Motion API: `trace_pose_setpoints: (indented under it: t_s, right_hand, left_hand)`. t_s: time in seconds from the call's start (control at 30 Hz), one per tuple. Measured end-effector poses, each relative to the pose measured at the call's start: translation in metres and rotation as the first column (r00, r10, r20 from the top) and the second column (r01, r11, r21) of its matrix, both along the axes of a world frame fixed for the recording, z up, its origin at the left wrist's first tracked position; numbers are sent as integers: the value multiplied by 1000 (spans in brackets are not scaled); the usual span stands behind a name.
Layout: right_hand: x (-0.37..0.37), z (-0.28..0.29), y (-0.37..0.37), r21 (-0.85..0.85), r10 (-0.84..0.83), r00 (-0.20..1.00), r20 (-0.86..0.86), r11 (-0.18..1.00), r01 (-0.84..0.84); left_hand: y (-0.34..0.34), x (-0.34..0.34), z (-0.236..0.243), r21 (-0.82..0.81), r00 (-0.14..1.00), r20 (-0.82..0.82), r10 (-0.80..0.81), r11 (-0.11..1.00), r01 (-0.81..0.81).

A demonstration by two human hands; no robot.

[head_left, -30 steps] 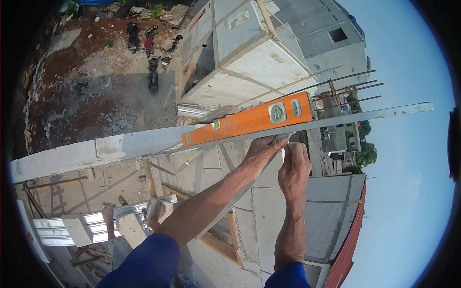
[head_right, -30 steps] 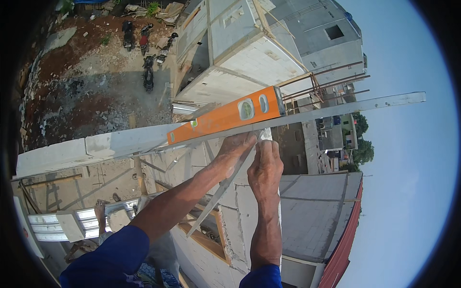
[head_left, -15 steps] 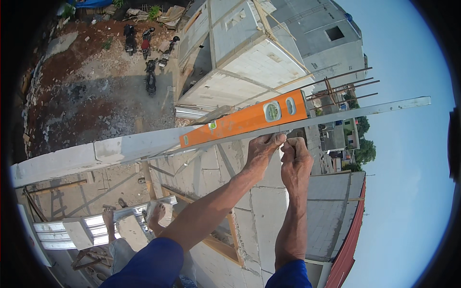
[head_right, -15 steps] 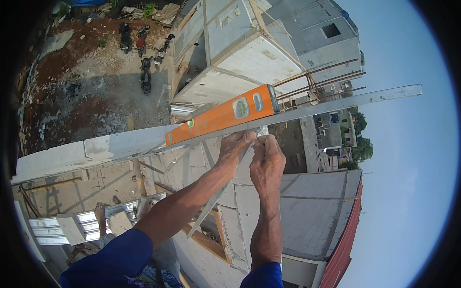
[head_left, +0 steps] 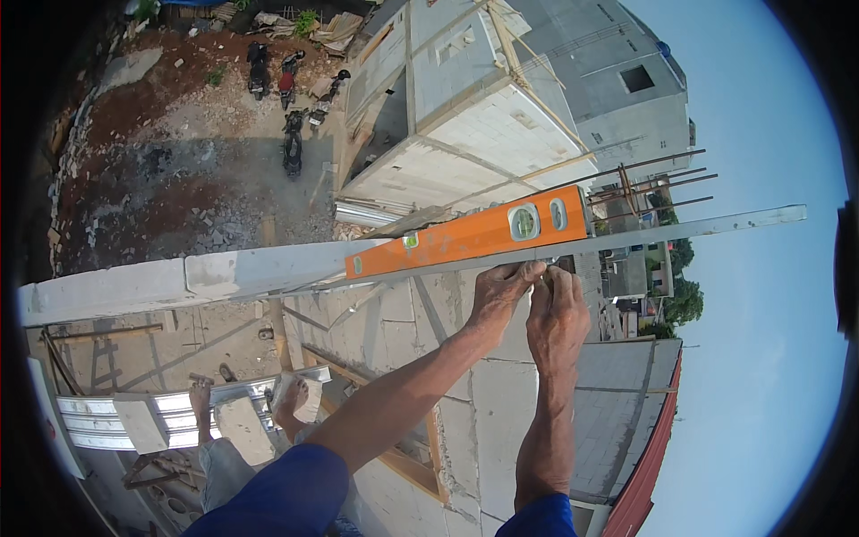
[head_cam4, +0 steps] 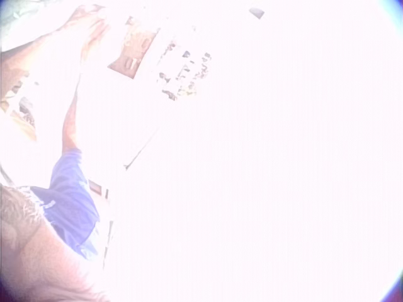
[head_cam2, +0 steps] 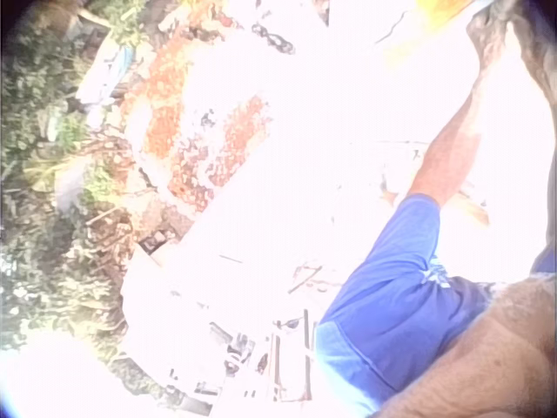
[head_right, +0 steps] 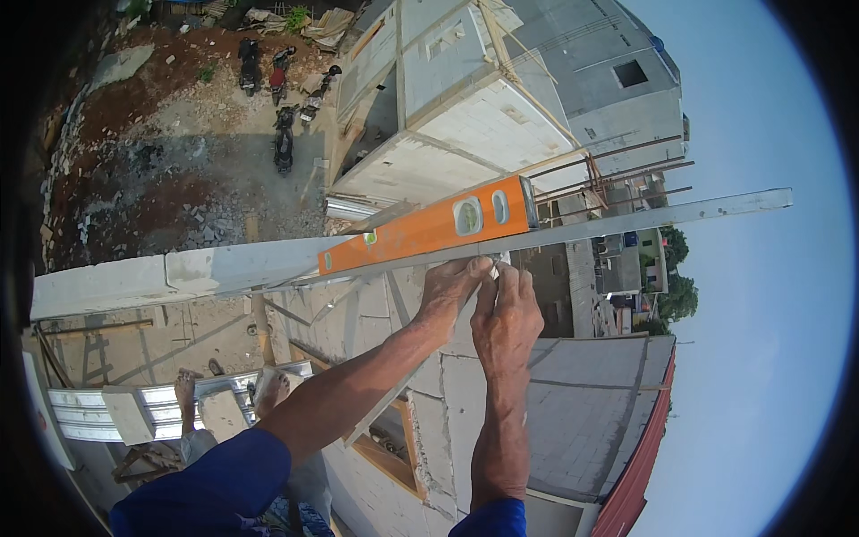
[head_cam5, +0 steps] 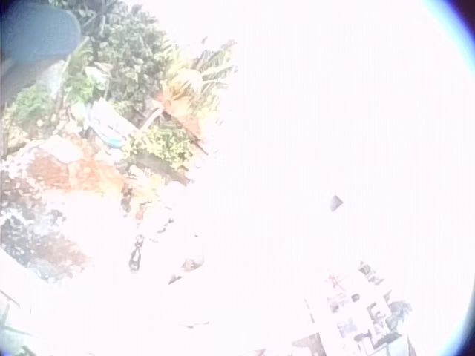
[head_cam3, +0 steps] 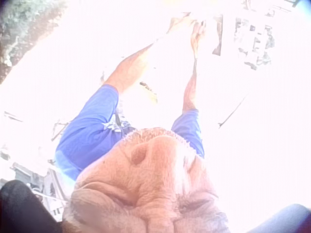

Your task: The worker is measuring and installing metal framing for a structure on a construction site.

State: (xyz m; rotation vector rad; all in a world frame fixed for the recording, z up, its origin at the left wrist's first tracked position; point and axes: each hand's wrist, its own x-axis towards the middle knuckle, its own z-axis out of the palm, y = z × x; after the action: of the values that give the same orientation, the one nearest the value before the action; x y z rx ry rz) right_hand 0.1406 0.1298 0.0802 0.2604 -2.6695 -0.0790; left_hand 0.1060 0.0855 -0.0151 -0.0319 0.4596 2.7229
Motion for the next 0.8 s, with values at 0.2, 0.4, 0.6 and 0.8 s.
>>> trace_pose_setpoints:
  t_s: [0.2,0.4,0.6,0.8]
  right_hand:
    - [2,-2,-3,210,-14,995,-99,977,35]
    - [-9,-18,7,-88,63,991,-117,993,-74]
    - [-17,-24,9,-338,76,992,-102,935,-106]
    - [-21,-27,11,-379,47,996,-79,923,-73]
  left_hand:
    - [-7,3,13,38,994,75,83,996,-86]
    - [-1,-2,2,66,998,18,62,996,-63]
    - [-18,6,-16,-176,984,-168,56,981,-86]
    - [-54,56,-91,-517,978,-145,-148,854,53]
